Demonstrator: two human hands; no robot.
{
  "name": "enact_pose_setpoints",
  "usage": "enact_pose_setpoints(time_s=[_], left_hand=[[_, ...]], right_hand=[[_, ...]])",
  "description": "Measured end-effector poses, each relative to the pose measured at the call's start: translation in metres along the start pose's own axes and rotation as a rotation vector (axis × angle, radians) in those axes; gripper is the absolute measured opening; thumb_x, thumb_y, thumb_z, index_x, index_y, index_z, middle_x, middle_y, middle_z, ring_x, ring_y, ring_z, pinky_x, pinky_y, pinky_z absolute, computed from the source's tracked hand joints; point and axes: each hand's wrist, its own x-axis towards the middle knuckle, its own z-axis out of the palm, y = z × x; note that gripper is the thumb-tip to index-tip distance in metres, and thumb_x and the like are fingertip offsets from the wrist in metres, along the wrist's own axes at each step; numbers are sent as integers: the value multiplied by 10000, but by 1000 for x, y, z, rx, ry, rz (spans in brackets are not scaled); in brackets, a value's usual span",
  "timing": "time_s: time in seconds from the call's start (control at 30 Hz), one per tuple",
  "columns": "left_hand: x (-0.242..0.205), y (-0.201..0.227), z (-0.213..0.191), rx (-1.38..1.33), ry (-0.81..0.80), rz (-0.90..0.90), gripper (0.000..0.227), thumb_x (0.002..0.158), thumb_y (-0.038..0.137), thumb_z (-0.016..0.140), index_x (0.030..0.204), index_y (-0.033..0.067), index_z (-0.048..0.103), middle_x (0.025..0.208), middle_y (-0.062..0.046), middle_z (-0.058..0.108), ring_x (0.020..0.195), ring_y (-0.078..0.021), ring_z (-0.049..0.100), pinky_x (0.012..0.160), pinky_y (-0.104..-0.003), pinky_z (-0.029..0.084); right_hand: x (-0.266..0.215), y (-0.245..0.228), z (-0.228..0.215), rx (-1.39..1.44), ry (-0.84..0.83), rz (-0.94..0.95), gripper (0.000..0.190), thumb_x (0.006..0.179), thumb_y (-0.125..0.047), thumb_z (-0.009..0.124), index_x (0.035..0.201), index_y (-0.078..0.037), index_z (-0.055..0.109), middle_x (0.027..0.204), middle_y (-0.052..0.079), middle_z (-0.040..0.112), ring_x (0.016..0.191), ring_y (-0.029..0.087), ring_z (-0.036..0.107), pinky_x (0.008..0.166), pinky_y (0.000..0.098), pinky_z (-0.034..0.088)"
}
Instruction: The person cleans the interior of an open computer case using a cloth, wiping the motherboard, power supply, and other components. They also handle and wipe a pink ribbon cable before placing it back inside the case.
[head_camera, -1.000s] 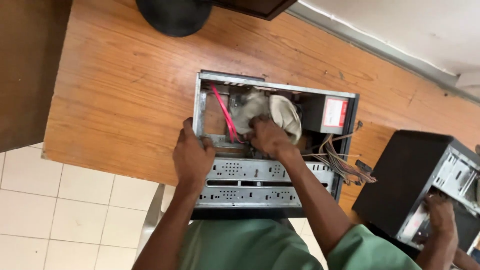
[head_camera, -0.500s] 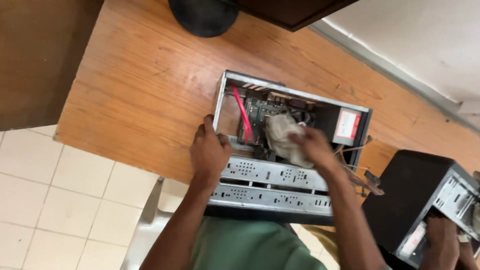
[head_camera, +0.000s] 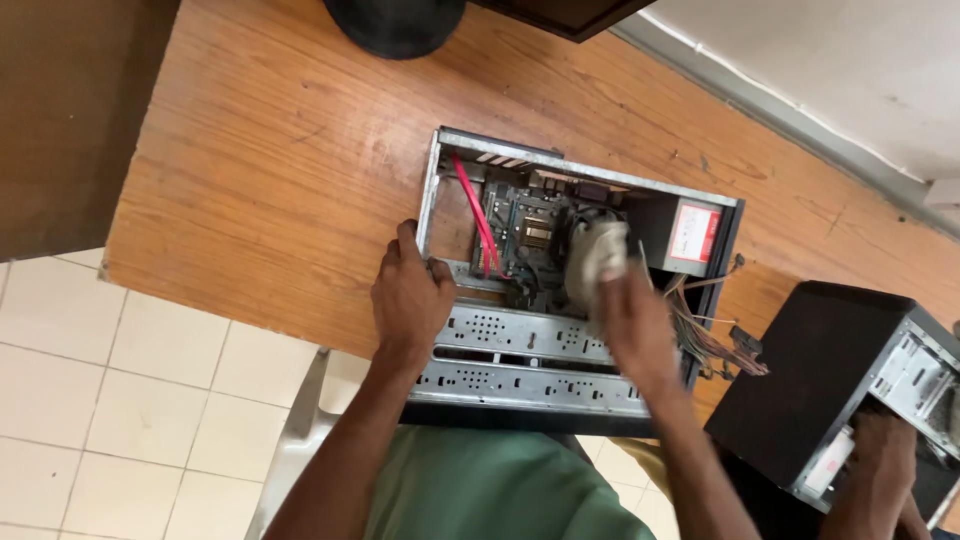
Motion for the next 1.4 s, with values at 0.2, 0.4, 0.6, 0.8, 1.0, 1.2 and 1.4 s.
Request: enact_pose_setpoints(time_s=[0.2, 0.4, 0.6, 0.8, 1.0, 1.2, 1.4], left_hand=[[-1, -4, 4, 29, 43, 82, 576, 876, 127, 640, 1386, -51, 439, 1123, -300, 640, 995, -436, 659, 816, -499, 554], [-22, 10, -16, 103, 317, 750, 239, 905, 87, 639, 1113, -27, 609, 1159, -220, 650, 1137, -376, 613, 1058, -499, 479], [23, 6, 46, -8, -614, 816, 151, 930, 158, 692, 1002, 51, 770, 1050, -143, 737, 989, -320, 695, 899, -439, 552], [95, 37, 50, 525, -904, 706, 130, 824, 160, 765, 910, 63, 759, 964, -165, 725, 903, -317, 722, 800, -438, 586], [91, 34, 61, 769, -946, 939, 116, 731, 136, 809, 800, 64, 749, 875, -161, 730, 895, -345, 727, 806, -446, 578], [80, 9, 103, 823, -893, 1124, 62, 781, 104, 742, 843, 105, 733, 957, -93, 714, 1009, -288, 700, 925, -420, 529], [74, -19, 123, 807, -810, 1105, 113, 930, 154, 593, 951, 116, 698, 1011, -89, 666, 1064, -268, 652, 973, -416, 458]], right_hand=[[-31, -20, 65, -363, 435, -486, 203, 987, -201, 545, 831, -79, 589, 736, 138, 631, 757, 316, 569, 736, 482, 374], [-38, -18, 65, -248, 562, -536, 166, 935, -156, 582, 789, -78, 581, 717, 141, 601, 741, 330, 552, 728, 490, 333], [-31, -13, 65, -168, 584, -574, 149, 950, -154, 596, 826, -72, 597, 709, 131, 575, 748, 323, 553, 725, 473, 339], [-29, -7, 61, -112, 569, -570, 155, 950, -144, 609, 818, -63, 603, 704, 121, 577, 715, 312, 531, 723, 465, 337], [-27, -7, 63, -105, 573, -582, 150, 942, -137, 618, 812, -61, 612, 676, 131, 556, 709, 310, 536, 702, 453, 331], [-31, -8, 61, -94, 556, -573, 133, 925, -126, 620, 812, -57, 611, 678, 126, 590, 704, 305, 547, 701, 453, 333], [-33, -10, 61, -104, 574, -571, 136, 919, -127, 633, 800, -65, 612, 650, 122, 576, 708, 300, 557, 705, 450, 346]])
